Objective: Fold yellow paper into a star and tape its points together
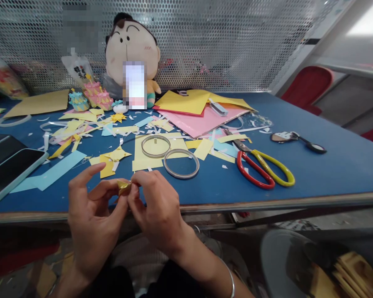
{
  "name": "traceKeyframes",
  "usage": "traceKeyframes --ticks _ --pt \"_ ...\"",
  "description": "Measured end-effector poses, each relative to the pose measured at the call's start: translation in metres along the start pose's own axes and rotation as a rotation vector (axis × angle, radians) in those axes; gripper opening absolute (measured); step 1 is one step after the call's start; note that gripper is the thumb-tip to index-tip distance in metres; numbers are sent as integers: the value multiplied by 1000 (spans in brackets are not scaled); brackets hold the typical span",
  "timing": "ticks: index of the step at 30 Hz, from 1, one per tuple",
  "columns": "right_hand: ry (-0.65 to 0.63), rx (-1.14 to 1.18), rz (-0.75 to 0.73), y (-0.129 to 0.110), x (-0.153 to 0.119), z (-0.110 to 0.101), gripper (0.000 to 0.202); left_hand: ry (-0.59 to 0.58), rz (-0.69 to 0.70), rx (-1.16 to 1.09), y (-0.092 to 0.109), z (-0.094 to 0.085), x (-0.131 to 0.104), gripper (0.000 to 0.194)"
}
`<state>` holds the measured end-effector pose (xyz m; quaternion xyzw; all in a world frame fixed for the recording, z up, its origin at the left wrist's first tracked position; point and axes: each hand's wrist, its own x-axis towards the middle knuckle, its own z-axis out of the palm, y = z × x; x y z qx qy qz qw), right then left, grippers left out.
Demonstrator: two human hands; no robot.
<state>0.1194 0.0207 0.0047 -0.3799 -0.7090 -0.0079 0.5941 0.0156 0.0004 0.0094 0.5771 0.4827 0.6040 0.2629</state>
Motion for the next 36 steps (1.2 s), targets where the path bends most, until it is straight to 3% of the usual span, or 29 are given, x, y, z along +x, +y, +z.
traceKeyframes --ticks 7,14,23,31,36 --pt "-2 28 8 2 -1 1 28 -3 -9 13 1 0 1 58" --pt "-62 140 133 3 -3 -2 26 -26 -48 26 2 -1 2 52" --pt "-84 171 152 4 2 -6 25 -19 -92 -18 4 -4 5 49" --pt "-112 136 67 5 1 -8 26 -18 -97 -9 4 -5 5 52" --pt "-110 195 121 5 2 -7 25 -18 -98 -15 4 -5 5 52"
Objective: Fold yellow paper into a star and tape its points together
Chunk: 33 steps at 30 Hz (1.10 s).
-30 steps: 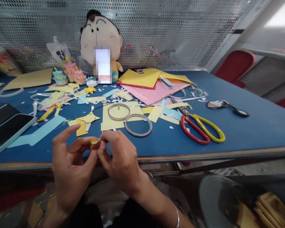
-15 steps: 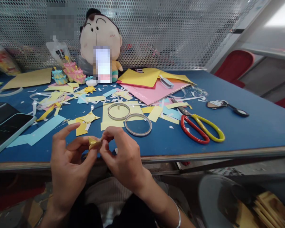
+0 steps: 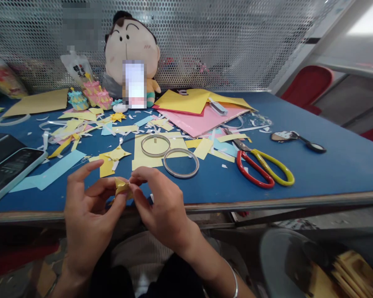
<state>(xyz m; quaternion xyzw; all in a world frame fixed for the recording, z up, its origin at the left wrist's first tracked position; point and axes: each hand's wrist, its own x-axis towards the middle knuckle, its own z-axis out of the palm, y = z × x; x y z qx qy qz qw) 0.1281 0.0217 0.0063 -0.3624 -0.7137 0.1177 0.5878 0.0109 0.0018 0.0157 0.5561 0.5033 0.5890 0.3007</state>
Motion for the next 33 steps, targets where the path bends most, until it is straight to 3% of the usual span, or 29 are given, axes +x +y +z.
traceKeyframes --ticks 12,20,25,30,33 --pt "86 147 204 -3 2 8 22 4 5 -23 0 1 1 50" --pt "138 138 282 -4 6 3 16 -3 -71 -308 1 -3 10 43" --pt "205 33 341 8 8 -7 16 41 -91 -431 -4 -6 14 41" --pt "157 -146 258 13 7 -10 24 1 -129 -535 -4 -6 15 39" --pt "89 -17 204 4 8 -10 23 -46 -139 -526 -4 -7 15 40"
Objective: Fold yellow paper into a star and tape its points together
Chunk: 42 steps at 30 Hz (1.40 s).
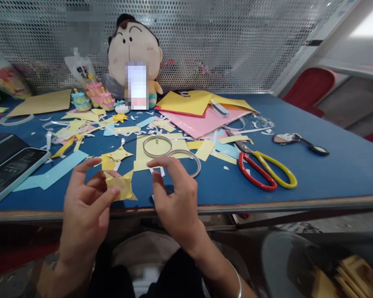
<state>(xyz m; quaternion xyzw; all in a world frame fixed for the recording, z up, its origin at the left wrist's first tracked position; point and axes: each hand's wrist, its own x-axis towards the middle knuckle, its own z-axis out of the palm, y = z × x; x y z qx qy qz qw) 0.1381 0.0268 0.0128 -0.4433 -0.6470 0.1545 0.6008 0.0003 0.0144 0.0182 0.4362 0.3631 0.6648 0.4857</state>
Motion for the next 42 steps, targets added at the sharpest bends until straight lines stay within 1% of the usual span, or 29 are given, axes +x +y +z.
traceKeyframes --ticks 4,6,9,12,14,15,18,20,22,24,26,27,29,31,33,35,38,40,42 --pt "-222 234 1 -13 1 1 27 -30 -18 48 0 0 -2 42" --pt "-288 281 23 -15 3 1 28 -32 -13 70 0 0 -2 42" --pt "-300 322 67 -15 4 1 26 -35 -6 88 0 0 -3 42" --pt "-279 329 61 -15 4 1 24 -37 -11 91 0 -1 -4 41" --pt "-262 251 -21 -15 3 0 23 -36 -25 72 0 -1 -4 41" --pt "-250 180 -97 -14 3 0 23 -34 -37 55 1 -1 -4 41" --pt "-223 -94 -388 -13 2 1 21 -18 -88 -17 3 -1 -2 41" --pt "-223 -223 -530 -11 2 1 20 -1 -126 -76 5 0 0 42" --pt "-242 -291 -595 -9 1 0 20 16 -155 -115 7 0 2 43" --pt "-262 -317 -613 -8 0 -2 20 24 -163 -112 8 -1 3 44" --pt "-290 -283 -587 -8 -2 -5 22 8 -144 -66 8 -3 3 43" --pt "-310 -237 -544 -8 -3 -6 24 -9 -123 -26 8 -4 3 43" --pt "-331 -99 -400 -9 -4 -8 27 -34 -65 91 7 -6 3 42" --pt "-290 17 -238 -10 -5 -10 29 -61 -23 264 5 -9 4 41" --pt "-222 43 -144 -10 -5 -9 27 -83 8 486 4 -10 6 39" --pt "-207 -3 -109 -10 -5 -8 23 -95 90 738 3 -12 8 38" --pt "-240 -70 -101 -9 -4 -8 18 -84 329 1081 1 -13 11 35" --pt "-246 -98 -93 -9 -5 -8 18 -114 459 1221 0 -14 12 29" --pt "-243 -125 -83 -8 -4 -10 18 -173 504 1273 -1 -15 12 25"
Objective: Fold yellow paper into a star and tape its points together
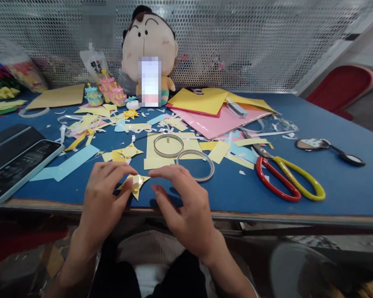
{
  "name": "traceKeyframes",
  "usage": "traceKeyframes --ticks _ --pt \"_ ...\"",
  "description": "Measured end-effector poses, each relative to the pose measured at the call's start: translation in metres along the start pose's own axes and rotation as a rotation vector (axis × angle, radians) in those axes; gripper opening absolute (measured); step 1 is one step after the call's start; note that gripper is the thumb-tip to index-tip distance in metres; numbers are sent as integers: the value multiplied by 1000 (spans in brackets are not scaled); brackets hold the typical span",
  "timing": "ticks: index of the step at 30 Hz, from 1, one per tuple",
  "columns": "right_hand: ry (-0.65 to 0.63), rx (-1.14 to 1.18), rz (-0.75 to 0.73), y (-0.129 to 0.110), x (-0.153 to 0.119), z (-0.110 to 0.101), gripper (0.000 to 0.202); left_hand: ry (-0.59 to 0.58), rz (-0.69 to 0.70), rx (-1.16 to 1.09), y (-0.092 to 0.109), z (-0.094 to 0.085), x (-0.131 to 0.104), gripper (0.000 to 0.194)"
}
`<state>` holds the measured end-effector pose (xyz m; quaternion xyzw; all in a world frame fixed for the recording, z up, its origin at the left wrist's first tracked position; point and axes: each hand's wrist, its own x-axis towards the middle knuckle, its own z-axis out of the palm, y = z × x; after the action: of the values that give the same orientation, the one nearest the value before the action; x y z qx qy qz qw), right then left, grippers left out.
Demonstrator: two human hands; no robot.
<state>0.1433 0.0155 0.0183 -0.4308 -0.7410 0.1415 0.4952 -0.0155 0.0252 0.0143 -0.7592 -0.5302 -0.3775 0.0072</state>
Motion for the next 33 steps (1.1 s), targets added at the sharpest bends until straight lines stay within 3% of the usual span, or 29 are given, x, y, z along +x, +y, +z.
traceKeyframes --ticks 3,6,10,15,21,33 --pt "60 -70 35 5 1 -5 16 -17 23 -48 -2 0 -1 24" --pt "127 -272 93 18 3 -13 13 51 19 -73 -3 1 -3 21" --pt "20 -514 63 42 -1 -27 14 77 -20 -48 -3 2 -3 21" --pt "-91 -569 25 59 -6 -35 28 77 -21 -69 -3 3 -2 19" --pt "-144 -548 -50 54 1 -30 27 97 -17 -121 -4 0 0 34" --pt "-57 -411 -19 20 10 -17 11 114 -28 -158 -1 1 2 53"
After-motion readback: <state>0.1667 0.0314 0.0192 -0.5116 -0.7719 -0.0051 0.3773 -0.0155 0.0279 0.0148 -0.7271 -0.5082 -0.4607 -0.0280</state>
